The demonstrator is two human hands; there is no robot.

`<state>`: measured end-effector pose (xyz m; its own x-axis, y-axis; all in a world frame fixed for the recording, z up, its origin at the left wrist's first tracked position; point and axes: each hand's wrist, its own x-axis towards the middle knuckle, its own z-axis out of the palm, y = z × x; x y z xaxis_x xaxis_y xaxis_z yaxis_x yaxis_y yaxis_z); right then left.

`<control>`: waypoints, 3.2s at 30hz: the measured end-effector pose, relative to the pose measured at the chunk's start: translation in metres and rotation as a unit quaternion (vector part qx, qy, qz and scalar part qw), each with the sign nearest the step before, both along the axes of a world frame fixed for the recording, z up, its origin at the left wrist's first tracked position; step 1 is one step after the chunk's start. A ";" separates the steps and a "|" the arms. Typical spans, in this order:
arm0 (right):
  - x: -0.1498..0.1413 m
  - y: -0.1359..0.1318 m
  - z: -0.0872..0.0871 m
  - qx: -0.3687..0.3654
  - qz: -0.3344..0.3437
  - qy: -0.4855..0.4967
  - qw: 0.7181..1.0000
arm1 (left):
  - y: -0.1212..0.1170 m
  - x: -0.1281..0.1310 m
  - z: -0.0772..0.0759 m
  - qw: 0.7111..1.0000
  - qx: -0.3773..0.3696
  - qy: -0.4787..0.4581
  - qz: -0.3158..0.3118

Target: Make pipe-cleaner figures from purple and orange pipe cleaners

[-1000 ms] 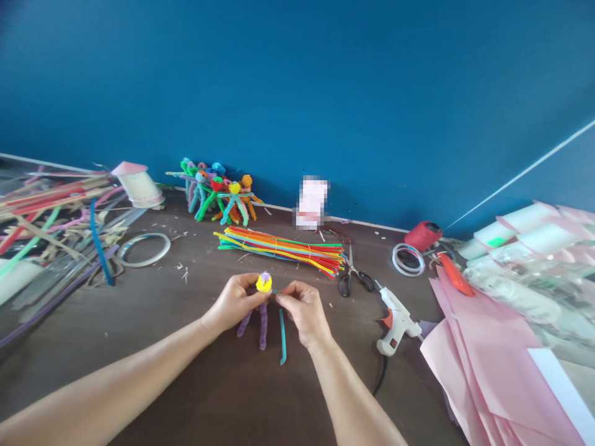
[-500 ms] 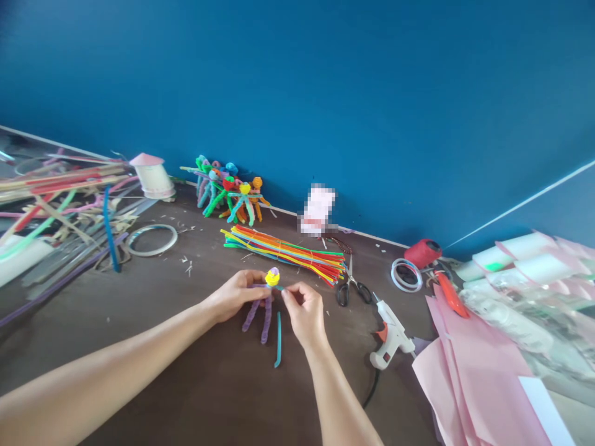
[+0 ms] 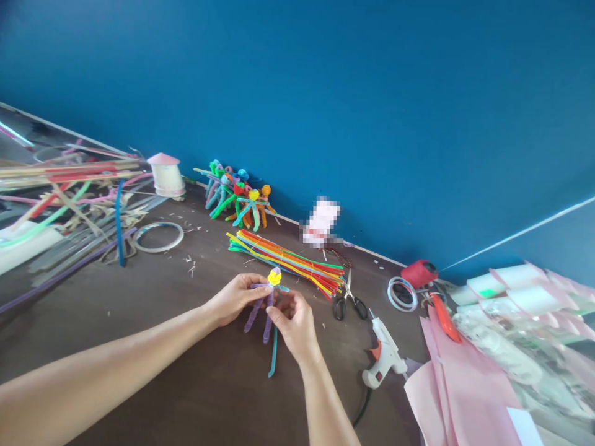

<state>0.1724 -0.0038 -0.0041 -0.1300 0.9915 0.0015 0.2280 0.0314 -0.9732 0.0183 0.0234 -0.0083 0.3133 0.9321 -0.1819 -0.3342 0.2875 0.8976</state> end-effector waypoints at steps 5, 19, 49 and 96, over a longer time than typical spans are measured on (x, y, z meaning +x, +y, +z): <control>-0.007 -0.001 -0.003 -0.002 0.000 -0.032 0.999 | -0.001 -0.002 0.002 0.995 -0.023 -0.095 -0.008; -0.005 -0.001 -0.007 -0.071 0.015 0.138 0.988 | -0.004 0.001 -0.001 0.984 0.069 -0.120 -0.114; -0.002 -0.002 0.002 0.115 -0.053 -0.047 0.991 | -0.004 0.005 -0.002 0.992 0.082 0.095 -0.018; 0.000 -0.011 0.008 0.106 -0.051 -0.001 0.993 | -0.006 -0.007 0.010 0.981 0.076 0.138 -0.109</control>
<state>0.1729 -0.0150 0.0035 -0.0299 0.9769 0.2117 0.2434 0.2125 -0.9464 0.0117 0.0170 0.0016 0.4673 0.8710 -0.1515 -0.0176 0.1805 0.9834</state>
